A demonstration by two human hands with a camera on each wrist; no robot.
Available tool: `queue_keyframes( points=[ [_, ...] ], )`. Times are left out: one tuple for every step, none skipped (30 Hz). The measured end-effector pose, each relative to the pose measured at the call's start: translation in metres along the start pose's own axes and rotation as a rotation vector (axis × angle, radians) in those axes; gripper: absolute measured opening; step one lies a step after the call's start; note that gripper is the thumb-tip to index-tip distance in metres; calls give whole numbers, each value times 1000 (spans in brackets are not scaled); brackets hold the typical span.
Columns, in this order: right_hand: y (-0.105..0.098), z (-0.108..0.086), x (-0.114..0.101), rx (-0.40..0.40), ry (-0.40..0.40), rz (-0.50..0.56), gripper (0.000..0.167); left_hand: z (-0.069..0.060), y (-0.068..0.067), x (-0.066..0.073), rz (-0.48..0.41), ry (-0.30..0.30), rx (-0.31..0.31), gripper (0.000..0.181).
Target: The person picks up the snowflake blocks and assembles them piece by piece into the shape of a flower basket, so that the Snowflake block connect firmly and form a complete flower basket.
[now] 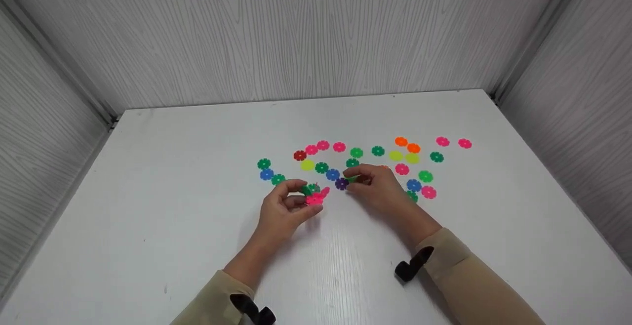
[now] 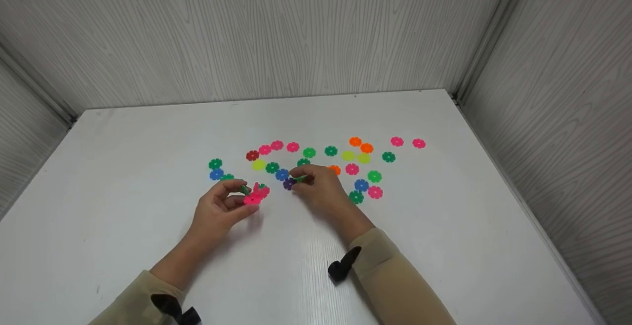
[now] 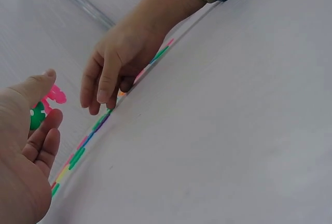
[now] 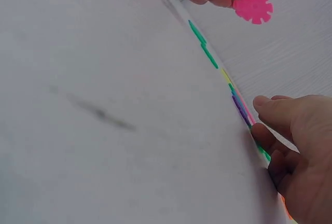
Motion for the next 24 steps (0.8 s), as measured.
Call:
queue_keyframes(
  points=[
    [2,2,0,-4,3,-16,34,0,0,0,2,-3,1,69],
    [3,3,0,-10,5,-30,35,0,0,0,3,-6,2,70],
    [5,4,0,-15,8,-46,35,0,0,0,3,-7,2,70],
    [6,5,1,-20,8,-58,35,0,0,0,3,-8,3,70],
    [7,5,1,-24,8,-67,35,0,0,0,4,-8,3,70],
    [8,5,1,-27,7,-75,35,0,0,0,6,-9,3,69],
    [8,5,2,-30,4,-81,35,0,0,0,9,-9,3,69],
    [9,5,2,-33,-1,-88,35,0,0,0,11,-9,2,69],
    [8,4,2,-34,-2,-92,35,0,0,-1,14,-8,2,69],
    [8,3,2,-33,-1,-92,35,0,0,-1,15,-9,0,70],
    [8,1,2,-32,3,-94,36,0,0,-1,16,-6,-1,70],
    [7,0,2,-31,6,-98,37,0,0,-1,17,-3,-3,70],
    [7,-2,2,-34,4,-104,37,0,0,-1,18,-1,-5,71],
    [6,-5,1,-37,3,-105,37,-1,0,-1,19,2,-8,71],
    [5,-7,1,-38,3,-103,36,-1,0,-1,20,4,-10,71],
    [5,-9,1,-41,3,-98,34,-1,0,0,19,6,-12,71],
    [4,-10,1,-45,-1,-94,31,-1,0,0,21,8,-14,70],
    [4,-12,1,-49,-8,-88,28,-1,0,1,23,5,-15,69],
    [4,-13,1,-53,-16,-79,25,-2,1,1,23,3,-17,69],
    [3,-15,1,-56,-20,-68,22,-2,1,1,25,0,-18,68],
    [3,-16,0,-59,-23,-59,19,-2,1,2,28,-4,-18,68],
    [3,-18,0,-62,-24,-49,17,-2,1,2,29,-7,-19,67],
    [3,-19,0,-66,-28,-40,16,-2,1,2,30,-9,-20,67],
    [2,-20,-2,-73,-33,-27,15,-2,1,2,30,-11,-22,67]
  ],
)
Point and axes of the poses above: each hand's wrist, its own z-axis towards the middle knuckle, its own y-axis out of the palm, x = y × z, the point moved 3 cm from there along z, towards the middle knuckle, and after that the axes turned 9 degrees about z, right-handed, at the moved point
